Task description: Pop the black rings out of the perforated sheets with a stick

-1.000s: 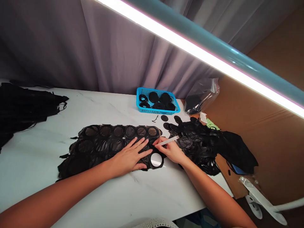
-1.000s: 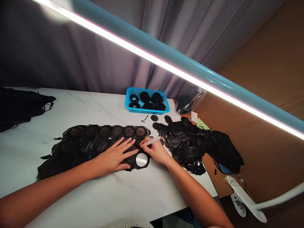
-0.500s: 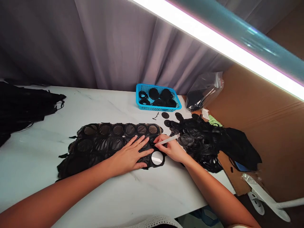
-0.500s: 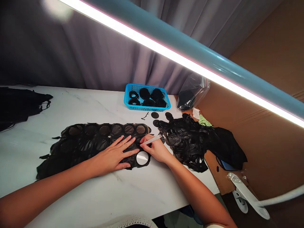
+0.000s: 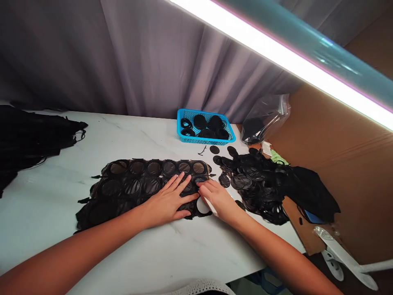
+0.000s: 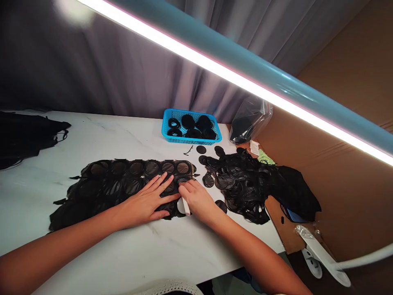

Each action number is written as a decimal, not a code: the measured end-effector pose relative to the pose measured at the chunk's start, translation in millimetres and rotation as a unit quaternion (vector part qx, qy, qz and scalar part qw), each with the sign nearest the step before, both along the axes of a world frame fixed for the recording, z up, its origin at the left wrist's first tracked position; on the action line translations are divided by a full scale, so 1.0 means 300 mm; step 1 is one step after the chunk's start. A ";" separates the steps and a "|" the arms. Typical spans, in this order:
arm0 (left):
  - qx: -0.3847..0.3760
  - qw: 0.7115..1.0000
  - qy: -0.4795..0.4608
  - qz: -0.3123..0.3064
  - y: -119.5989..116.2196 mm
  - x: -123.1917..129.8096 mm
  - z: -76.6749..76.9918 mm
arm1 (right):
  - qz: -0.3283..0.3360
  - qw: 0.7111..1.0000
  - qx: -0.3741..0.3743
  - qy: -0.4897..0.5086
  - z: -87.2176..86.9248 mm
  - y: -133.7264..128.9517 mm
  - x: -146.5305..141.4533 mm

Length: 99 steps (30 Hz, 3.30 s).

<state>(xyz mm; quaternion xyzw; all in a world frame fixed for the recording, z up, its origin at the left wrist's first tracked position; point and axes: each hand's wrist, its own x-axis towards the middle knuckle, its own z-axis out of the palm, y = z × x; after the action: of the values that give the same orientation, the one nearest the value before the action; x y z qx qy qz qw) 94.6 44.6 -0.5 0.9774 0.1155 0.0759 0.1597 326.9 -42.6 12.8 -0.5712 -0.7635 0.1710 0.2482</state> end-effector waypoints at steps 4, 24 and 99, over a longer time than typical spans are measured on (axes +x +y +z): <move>-0.006 1.000 0.016 -0.001 0.000 -0.002 0.013 | -0.213 0.972 0.071 -0.063 0.023 0.073 0.157; 0.015 0.998 0.039 0.045 0.024 0.022 0.003 | -0.020 0.981 -0.069 0.178 0.003 0.225 0.100; 0.005 1.000 0.019 0.021 -0.024 -0.166 0.006 | 0.024 0.972 -0.111 0.206 0.025 0.094 -0.121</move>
<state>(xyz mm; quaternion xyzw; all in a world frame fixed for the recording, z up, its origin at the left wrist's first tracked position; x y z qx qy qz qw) 44.8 37.6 1.3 0.9768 0.1389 0.0609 0.1513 290.7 -14.5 20.2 -0.5288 -0.6857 0.3750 0.3310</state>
